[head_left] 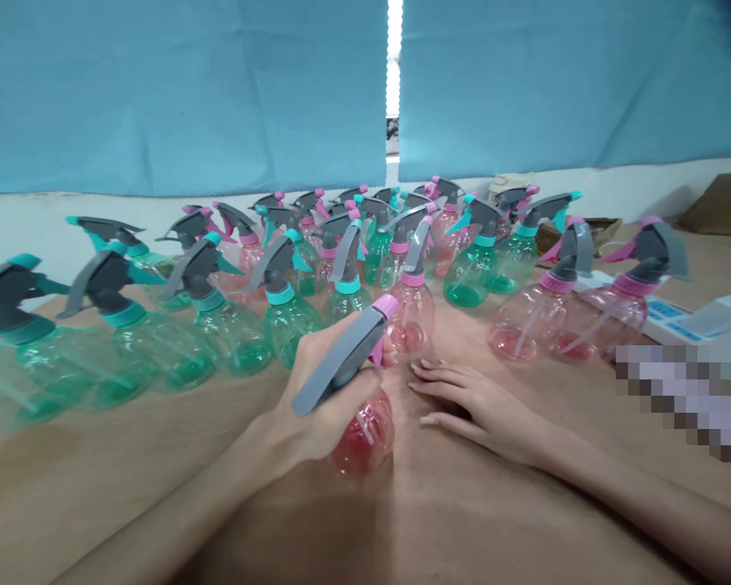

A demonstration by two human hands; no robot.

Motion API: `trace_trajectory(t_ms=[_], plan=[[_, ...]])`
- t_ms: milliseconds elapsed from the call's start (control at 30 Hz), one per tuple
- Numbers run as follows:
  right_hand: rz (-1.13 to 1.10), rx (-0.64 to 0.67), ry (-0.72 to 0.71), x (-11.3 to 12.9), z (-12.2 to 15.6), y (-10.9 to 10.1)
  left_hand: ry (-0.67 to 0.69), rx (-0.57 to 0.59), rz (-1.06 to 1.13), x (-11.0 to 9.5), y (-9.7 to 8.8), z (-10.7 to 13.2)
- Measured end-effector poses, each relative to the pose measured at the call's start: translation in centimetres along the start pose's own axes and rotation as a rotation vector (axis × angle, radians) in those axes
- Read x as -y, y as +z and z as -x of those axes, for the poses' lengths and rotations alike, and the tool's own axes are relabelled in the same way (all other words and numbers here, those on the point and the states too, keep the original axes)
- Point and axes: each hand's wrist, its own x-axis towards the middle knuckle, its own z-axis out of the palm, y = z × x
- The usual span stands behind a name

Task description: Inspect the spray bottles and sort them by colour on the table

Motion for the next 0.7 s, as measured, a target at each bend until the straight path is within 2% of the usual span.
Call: trace_trajectory(t_ms=[133,333,700], plan=[[-0.015,-0.013,0.0,0.1,0.01,-0.03,-0.033,0.023,0.062,0.13,-0.13,-0.25],[-0.006,0.004,0.008,0.23,-0.03,-0.14,-0.015,-0.04,0.103,-0.43,0.39,-0.55],[-0.015,-0.013,0.001,-0.06,0.08,0.08,-0.014,-0.066,0.058,-0.53,0.65,-0.65]])
